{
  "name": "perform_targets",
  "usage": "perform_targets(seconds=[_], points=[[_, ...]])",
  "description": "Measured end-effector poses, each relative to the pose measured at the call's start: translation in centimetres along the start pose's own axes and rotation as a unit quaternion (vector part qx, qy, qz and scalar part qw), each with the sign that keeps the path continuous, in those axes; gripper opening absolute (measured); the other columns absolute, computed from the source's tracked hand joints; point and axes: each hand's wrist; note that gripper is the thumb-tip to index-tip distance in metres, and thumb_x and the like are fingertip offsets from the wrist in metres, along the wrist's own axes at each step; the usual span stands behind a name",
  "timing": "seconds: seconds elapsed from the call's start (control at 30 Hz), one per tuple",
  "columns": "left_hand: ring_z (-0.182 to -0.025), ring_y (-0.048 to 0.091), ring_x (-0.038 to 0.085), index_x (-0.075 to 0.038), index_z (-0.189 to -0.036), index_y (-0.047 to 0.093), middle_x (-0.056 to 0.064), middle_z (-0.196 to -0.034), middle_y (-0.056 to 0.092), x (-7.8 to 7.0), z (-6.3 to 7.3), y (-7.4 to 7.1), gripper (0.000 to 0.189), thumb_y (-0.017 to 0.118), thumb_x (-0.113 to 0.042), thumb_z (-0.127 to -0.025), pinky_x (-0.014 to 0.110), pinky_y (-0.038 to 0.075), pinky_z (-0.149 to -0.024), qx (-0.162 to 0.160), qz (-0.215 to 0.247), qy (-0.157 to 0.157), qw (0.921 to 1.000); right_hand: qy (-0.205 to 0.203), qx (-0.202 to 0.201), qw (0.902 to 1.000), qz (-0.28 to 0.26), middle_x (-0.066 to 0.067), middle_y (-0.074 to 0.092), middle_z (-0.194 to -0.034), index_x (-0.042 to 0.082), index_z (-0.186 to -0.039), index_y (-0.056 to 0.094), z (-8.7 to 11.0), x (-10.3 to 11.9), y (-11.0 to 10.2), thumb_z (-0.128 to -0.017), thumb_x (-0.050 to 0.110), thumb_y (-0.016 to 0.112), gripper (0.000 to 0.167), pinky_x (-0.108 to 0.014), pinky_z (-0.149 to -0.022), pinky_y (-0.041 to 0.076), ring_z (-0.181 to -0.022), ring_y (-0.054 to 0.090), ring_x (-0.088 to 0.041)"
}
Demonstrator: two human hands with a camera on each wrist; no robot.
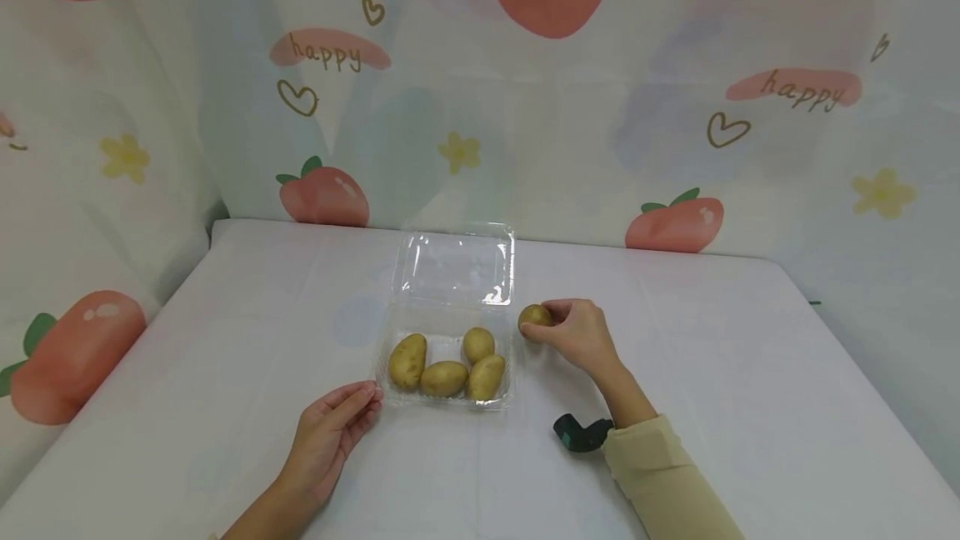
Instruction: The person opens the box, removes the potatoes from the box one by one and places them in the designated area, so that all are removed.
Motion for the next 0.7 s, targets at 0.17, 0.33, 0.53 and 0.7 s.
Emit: perform_targets(seconds=[0.17, 0.33, 0.53, 0.7], points=[[-0.081, 0.061, 0.014, -0.003, -0.090, 0.065, 0.006, -0.087, 0.065, 0.00, 0.04, -0.01, 0.007, 0.059, -0.001, -0.088, 0.023, 0.051, -0.076, 0.001, 0.001, 0.001, 1.0000, 0.009, 0.005, 0.9999, 0.013, -0.017, 0.065, -0.099, -0.007, -0.106, 0.064, -0.07, -0.12, 0.14, -0.072, 0.025, 0.077, 0.049, -0.039, -0.079, 0.048, -0.093, 0.057, -0.027], [-0.082, 0.061, 0.014, -0.003, -0.091, 0.064, 0.006, -0.088, 0.065, -0.02, 0.05, -0.01, 0.007, 0.058, -0.001, -0.088, 0.023, 0.051, -0.076, 0.003, 0.000, 0.000, 1.0000, 0.010, 0.008, 0.9996, 0.024, -0.017, 0.065, -0.098, -0.007, -0.106, 0.064, -0.12, -0.26, 0.24, -0.072, 0.026, 0.077, 0.049, -0.039, -0.078, 0.049, -0.092, 0.058, -0.026], [-0.082, 0.062, 0.014, -0.002, -0.091, 0.064, 0.006, -0.088, 0.065, -0.03, 0.04, 0.02, 0.007, 0.058, -0.001, -0.088, 0.023, 0.051, -0.076, 0.000, -0.001, 0.001, 1.0000, 0.015, 0.011, 0.9992, 0.036, -0.017, 0.065, -0.099, -0.007, -0.106, 0.063, -0.16, -0.44, 0.32, -0.072, 0.026, 0.077, 0.049, -0.038, -0.077, 0.049, -0.093, 0.057, -0.027], [-0.082, 0.061, 0.014, -0.002, -0.092, 0.064, 0.006, -0.088, 0.065, -0.07, 0.01, 0.05, 0.007, 0.059, -0.001, -0.088, 0.023, 0.051, -0.076, -0.001, -0.001, -0.002, 1.0000, 0.024, 0.015, 0.9990, 0.035, -0.016, 0.065, -0.098, -0.007, -0.106, 0.063, -0.25, -0.65, 0.44, -0.071, 0.025, 0.077, 0.049, -0.036, -0.075, 0.050, -0.091, 0.057, -0.025]])
Point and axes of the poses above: each hand's wrist, its own z-axis away from the middle knuckle, its own y-axis out of the palm, x = y × z
